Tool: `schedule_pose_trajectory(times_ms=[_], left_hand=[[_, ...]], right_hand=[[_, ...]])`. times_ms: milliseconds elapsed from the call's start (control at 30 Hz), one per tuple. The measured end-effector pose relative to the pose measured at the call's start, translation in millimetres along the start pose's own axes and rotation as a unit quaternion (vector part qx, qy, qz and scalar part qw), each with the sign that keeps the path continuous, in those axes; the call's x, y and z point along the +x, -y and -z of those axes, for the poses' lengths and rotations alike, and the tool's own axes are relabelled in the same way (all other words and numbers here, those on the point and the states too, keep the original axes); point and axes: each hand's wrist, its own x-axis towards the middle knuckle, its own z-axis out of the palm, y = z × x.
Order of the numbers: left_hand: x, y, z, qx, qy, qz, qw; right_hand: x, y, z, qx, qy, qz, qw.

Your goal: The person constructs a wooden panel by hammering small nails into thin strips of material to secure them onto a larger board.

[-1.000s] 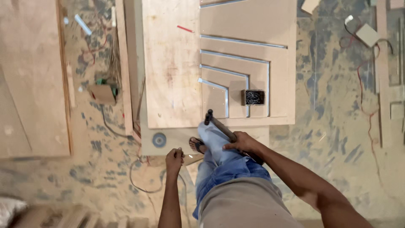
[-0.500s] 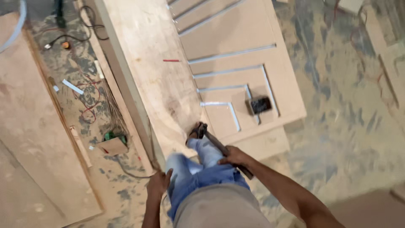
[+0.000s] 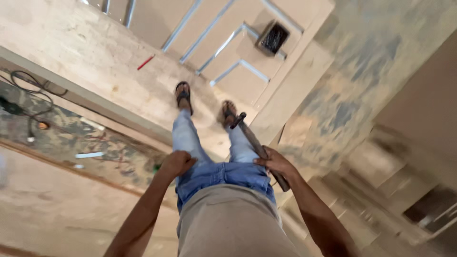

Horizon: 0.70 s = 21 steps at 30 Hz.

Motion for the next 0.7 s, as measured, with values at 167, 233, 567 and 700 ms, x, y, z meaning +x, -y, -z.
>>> schedule_pose_trajectory(times_ms=[167, 233, 567, 700], left_hand=[[-23.0, 57.7, 63.1, 0.041, 0.132, -0.057, 0.989], [-26.0, 67.9, 91.6, 0.042, 0.144, -0.069, 0.986], [268.9, -34.8, 109.5, 0.082, -0.025, -0.258, 0.962], [496.0, -104.1, 55.8, 0.236, -0.131, -0.288, 0.919]], right_hand=[[-49.3, 12.9, -89.1, 0.102, -0.052, 0.058, 0.992], [-49.8, 22.1, -114.8, 0.177, -0.061, -0.018, 0.982], [123.4, -67.6, -19.2, 0.290, -0.278, 0.023, 0.915], [300.1, -140.9, 105.3, 0.224, -0.386, 0.012, 0.895]])
